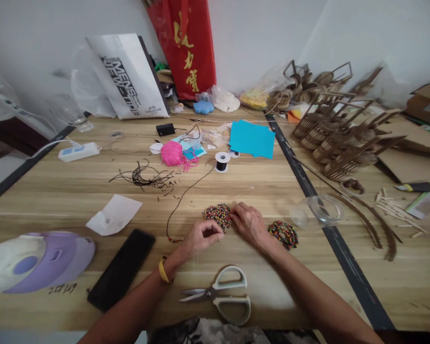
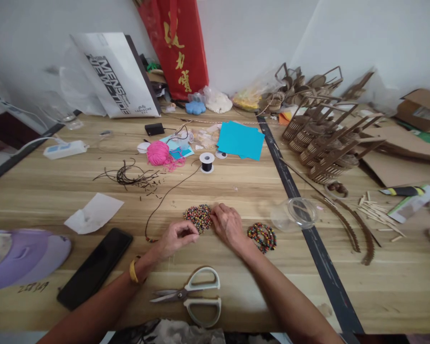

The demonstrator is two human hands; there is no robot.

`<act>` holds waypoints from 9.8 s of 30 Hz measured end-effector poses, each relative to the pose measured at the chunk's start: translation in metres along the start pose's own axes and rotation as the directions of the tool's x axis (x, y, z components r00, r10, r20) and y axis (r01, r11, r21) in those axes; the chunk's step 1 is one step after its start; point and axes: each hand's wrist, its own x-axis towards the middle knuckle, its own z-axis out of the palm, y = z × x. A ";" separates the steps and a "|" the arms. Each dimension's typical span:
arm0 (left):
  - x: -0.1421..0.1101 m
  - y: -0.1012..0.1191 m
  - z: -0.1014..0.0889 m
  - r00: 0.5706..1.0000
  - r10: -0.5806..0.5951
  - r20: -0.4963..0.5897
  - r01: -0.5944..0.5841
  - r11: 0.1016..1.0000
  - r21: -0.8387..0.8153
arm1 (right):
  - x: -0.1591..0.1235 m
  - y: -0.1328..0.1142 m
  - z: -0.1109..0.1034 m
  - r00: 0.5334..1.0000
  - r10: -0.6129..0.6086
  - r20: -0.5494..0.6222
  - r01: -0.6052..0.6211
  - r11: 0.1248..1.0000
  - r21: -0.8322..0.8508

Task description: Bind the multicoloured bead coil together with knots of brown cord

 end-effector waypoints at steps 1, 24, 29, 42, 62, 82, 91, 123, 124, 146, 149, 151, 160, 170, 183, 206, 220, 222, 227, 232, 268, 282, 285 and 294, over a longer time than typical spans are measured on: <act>0.000 0.000 0.000 1.000 0.000 -0.003 0.000 1.000 0.000 | 0.000 0.000 0.000 1.000 0.002 0.005 -0.002 1.000 -0.002; 0.002 0.002 0.000 1.000 0.010 -0.020 -0.010 1.000 -0.005 | -0.005 0.009 -0.001 0.978 0.186 -0.095 -0.055 0.667 0.743; 0.002 0.003 -0.001 0.999 -0.001 -0.038 -0.001 0.999 -0.039 | -0.004 0.017 0.006 0.976 0.159 -0.151 -0.022 0.755 0.656; 0.003 -0.001 -0.004 0.995 -0.007 -0.096 -0.001 0.996 -0.089 | -0.008 0.021 -0.004 0.993 -0.103 -0.048 0.114 0.913 0.392; 0.002 -0.001 -0.004 0.996 -0.005 -0.085 -0.002 0.997 -0.082 | -0.008 0.017 0.001 0.988 -0.147 -0.047 0.154 0.952 0.264; 0.004 0.001 -0.001 0.997 0.012 -0.072 -0.016 0.998 -0.063 | -0.012 0.017 0.001 0.989 0.014 -0.147 0.069 0.837 0.543; 0.004 0.000 -0.001 0.997 0.023 -0.077 -0.028 0.998 -0.064 | -0.019 -0.017 -0.008 0.940 -0.133 -0.314 0.314 0.698 0.643; 0.002 0.002 -0.002 0.998 0.049 -0.046 -0.048 0.999 0.008 | -0.023 -0.020 0.001 0.957 -0.164 -0.238 0.288 0.600 0.746; 0.002 0.002 -0.002 0.998 0.047 -0.046 -0.047 0.999 0.009 | -0.023 -0.020 0.001 0.957 -0.165 -0.238 0.289 0.599 0.747; 0.001 -0.001 -0.001 0.999 0.039 -0.035 -0.038 0.999 0.020 | -0.022 -0.022 0.000 0.952 -0.184 -0.246 0.307 0.576 0.758; 0.002 -0.001 0.000 0.999 0.036 -0.028 -0.035 0.999 0.019 | -0.022 -0.022 0.000 0.953 -0.186 -0.238 0.302 0.576 0.760; 0.002 -0.001 0.000 0.999 0.039 -0.026 -0.039 0.999 0.019 | -0.022 -0.022 -0.001 0.955 -0.187 -0.229 0.296 0.574 0.763; 0.002 0.000 0.000 0.999 0.046 -0.022 -0.045 0.998 0.034 | -0.022 -0.022 0.001 0.960 -0.186 -0.207 0.277 0.574 0.770; 0.002 -0.002 0.000 0.999 0.036 -0.030 -0.035 0.999 0.040 | -0.022 -0.019 0.004 0.963 -0.182 -0.201 0.269 0.560 0.784; 0.002 -0.003 -0.001 0.999 0.053 -0.006 -0.052 0.997 0.050 | -0.023 -0.019 0.001 0.975 -0.176 -0.134 0.208 0.525 0.825; 0.002 -0.006 -0.002 0.999 0.039 0.005 -0.039 0.999 -0.011 | -0.021 -0.017 -0.003 0.969 -0.194 -0.156 0.234 0.499 0.835; 0.002 -0.005 -0.001 0.999 0.036 -0.002 -0.036 0.999 -0.022 | -0.022 -0.017 -0.002 0.973 -0.189 -0.133 0.215 0.521 0.826; 0.002 -0.005 -0.001 0.999 0.041 -0.005 -0.041 0.999 -0.014 | -0.023 -0.017 -0.001 0.979 -0.168 -0.118 0.190 0.526 0.829; 0.002 -0.006 -0.002 0.999 0.043 -0.009 -0.043 0.999 0.004 | -0.024 -0.016 0.001 0.978 -0.176 -0.115 0.192 0.523 0.831; 0.001 -0.004 -0.002 1.000 0.014 -0.015 -0.014 1.000 0.001 | -0.022 -0.016 -0.006 0.966 -0.228 -0.124 0.233 0.556 0.797; 0.000 -0.002 -0.003 0.995 0.077 -0.062 -0.077 0.997 0.003 | -0.015 0.002 -0.009 0.950 0.066 -0.305 0.159 0.739 0.655; -0.001 -0.001 -0.012 0.928 0.284 -0.240 -0.225 0.943 0.243 | -0.017 0.010 -0.018 0.984 -0.136 -0.113 0.160 0.958 0.238; -0.001 0.000 -0.012 0.941 0.249 -0.229 -0.160 0.925 0.345 | -0.015 0.010 -0.010 0.962 -0.200 -0.183 0.236 0.951 0.200; 0.006 -0.014 -0.008 0.971 0.188 -0.146 -0.092 0.863 0.497 | -0.006 0.003 0.020 0.958 -0.283 -0.038 0.286 0.954 0.087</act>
